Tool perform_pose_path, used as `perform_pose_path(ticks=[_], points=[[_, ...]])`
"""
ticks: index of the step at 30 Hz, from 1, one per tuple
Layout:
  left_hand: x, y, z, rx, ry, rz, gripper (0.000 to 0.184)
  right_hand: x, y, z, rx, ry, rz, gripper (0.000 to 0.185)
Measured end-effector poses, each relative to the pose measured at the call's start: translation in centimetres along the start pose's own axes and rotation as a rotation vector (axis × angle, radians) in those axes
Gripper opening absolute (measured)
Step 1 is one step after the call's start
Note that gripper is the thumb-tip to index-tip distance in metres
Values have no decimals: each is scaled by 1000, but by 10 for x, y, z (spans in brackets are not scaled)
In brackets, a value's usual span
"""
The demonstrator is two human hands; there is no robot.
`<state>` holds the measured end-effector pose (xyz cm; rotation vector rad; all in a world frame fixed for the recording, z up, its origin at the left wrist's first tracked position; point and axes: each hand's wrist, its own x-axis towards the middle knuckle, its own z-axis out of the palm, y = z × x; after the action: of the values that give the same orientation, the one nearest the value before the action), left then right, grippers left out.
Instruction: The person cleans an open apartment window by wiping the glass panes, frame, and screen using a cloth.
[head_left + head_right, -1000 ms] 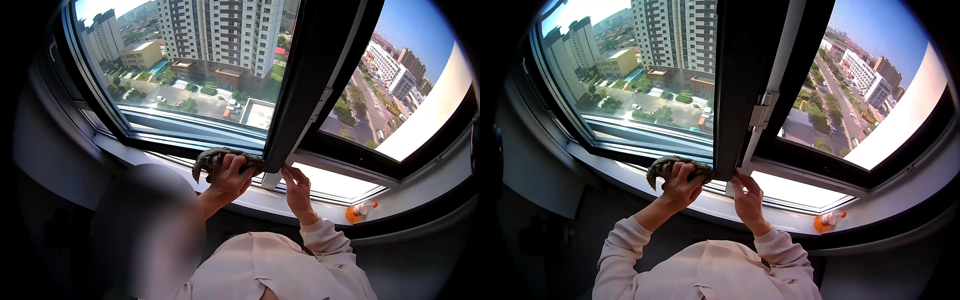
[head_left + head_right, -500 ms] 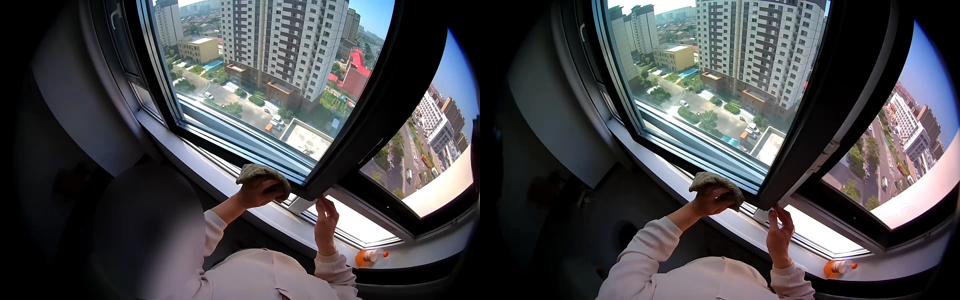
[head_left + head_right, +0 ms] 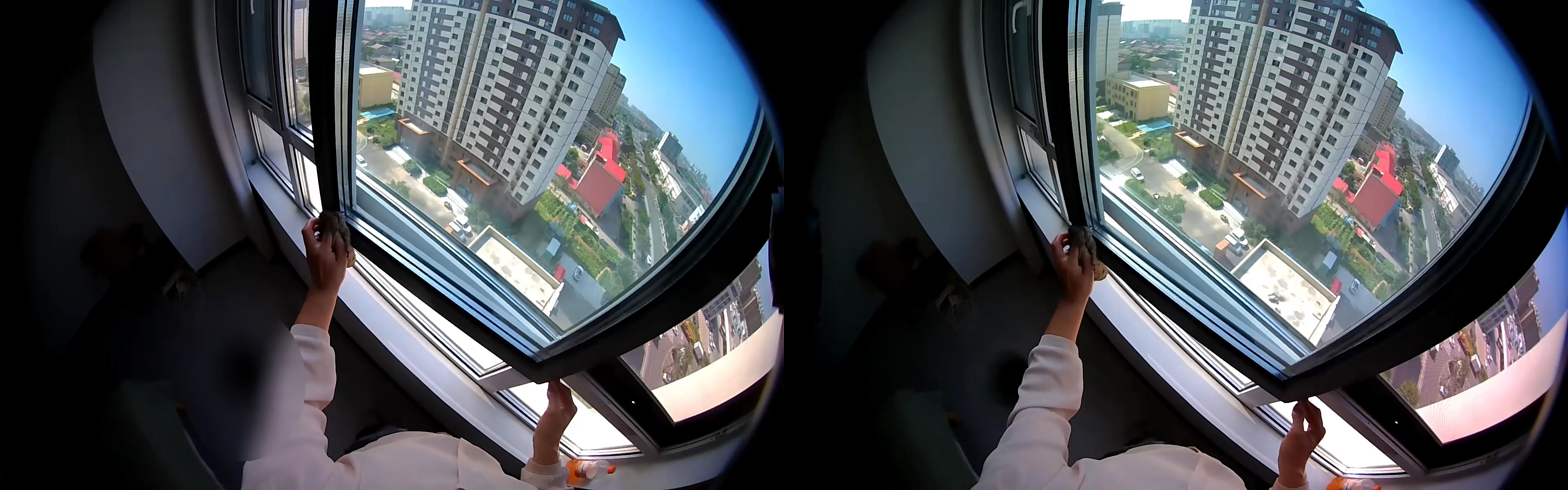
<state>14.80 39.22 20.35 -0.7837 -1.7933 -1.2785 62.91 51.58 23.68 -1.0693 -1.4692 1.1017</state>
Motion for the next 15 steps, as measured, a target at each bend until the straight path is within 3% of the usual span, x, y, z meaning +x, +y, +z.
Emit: perform_pose_path(ticks=[2,3,5,9,11,12,15], points=[[9,-2,-7,11,-152,18,32,-1,-7,3,-77,34,10,17],[15,8,-13,-21,-197,-87,29,-2,-5,6,-98,63,-13,15],[10,9,-11,-164,-128,-161,26,1,3,3,-195,38,-25,25],[-12,11,5,-105,-166,131,47,18,44,-2,-16,93,-116,25],[16,-4,23,-30,-123,142,52,17,54,-9,48,129,-120,25],[47,4,26,-82,-89,23,52,17,53,-8,46,132,-121,25],[167,20,20,-163,-1,372,45,9,46,-2,-26,159,-92,25]])
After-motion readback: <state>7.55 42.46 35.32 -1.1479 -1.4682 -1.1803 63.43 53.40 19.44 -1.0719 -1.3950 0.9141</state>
